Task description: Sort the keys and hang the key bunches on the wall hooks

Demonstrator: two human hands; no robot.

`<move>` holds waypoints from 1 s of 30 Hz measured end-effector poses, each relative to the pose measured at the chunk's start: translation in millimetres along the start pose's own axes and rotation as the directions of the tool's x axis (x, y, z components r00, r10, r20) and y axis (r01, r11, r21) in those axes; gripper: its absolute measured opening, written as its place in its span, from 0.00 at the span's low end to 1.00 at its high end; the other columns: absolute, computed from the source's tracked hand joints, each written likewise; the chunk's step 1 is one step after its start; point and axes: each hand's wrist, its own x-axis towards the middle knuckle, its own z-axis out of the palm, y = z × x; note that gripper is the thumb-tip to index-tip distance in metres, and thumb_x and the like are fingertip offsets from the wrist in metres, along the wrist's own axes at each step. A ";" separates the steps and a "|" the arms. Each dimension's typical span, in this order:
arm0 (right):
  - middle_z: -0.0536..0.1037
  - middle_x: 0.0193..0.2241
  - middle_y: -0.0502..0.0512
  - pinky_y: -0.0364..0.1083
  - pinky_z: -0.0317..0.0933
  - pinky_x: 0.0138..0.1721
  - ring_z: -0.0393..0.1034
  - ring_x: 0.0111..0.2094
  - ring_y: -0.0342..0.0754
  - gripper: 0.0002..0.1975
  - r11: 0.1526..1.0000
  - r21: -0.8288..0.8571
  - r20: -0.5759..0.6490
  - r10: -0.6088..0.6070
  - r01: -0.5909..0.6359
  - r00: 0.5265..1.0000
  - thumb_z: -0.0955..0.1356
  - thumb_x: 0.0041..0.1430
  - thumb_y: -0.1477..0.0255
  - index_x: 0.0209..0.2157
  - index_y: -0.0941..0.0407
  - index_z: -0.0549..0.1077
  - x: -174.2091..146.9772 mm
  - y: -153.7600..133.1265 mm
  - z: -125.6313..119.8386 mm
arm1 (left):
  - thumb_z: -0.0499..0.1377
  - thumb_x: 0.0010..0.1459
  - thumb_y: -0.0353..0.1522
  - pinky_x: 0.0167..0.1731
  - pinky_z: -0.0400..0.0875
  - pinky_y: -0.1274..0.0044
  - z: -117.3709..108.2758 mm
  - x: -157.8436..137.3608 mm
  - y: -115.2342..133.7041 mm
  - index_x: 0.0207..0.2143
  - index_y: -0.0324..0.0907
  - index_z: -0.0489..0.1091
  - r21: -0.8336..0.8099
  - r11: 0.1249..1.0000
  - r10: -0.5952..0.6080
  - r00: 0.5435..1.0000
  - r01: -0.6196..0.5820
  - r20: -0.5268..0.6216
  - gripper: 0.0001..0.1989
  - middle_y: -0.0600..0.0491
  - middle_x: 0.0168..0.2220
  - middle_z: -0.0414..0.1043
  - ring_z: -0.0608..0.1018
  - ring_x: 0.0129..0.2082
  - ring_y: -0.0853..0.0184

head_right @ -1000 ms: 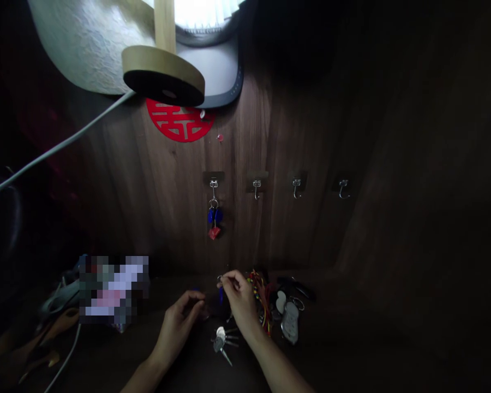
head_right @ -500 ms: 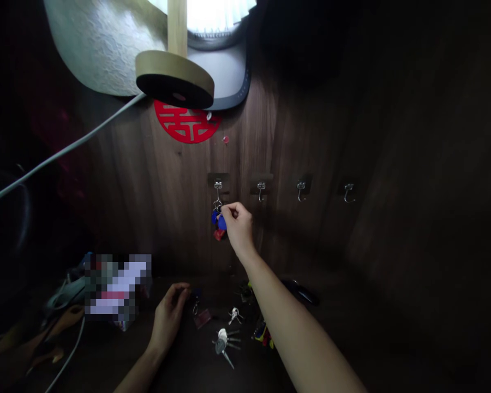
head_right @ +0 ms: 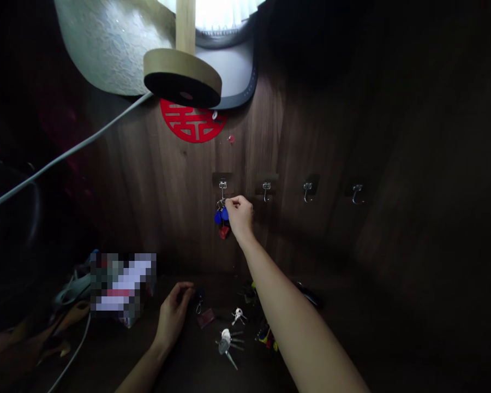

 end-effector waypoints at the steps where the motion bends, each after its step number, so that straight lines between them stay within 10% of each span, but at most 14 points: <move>1: 0.71 0.17 0.47 0.41 0.57 0.23 0.66 0.21 0.43 0.07 1.000 -0.002 0.002 0.001 -0.001 1.000 0.67 0.44 0.67 0.21 0.57 0.70 -1.5 1.1 -0.8 | 0.54 0.54 0.40 0.30 0.70 0.75 0.0 0.0 -0.1 0.32 0.43 0.70 0.000 1.000 0.000 1.000 0.000 0.001 0.11 0.54 0.27 0.76 0.78 0.29 0.63; 30: 0.72 0.18 0.48 0.39 0.56 0.17 0.62 0.16 0.41 0.10 0.989 -0.093 0.294 0.139 -0.117 0.946 0.65 0.53 0.63 0.29 0.56 0.69 -119.6 45.6 -47.4 | 0.53 0.54 0.37 0.33 0.71 0.74 -0.9 -1.0 -4.8 0.33 0.43 0.70 0.043 0.999 0.011 1.000 -0.012 0.027 0.10 0.52 0.30 0.77 0.78 0.31 0.63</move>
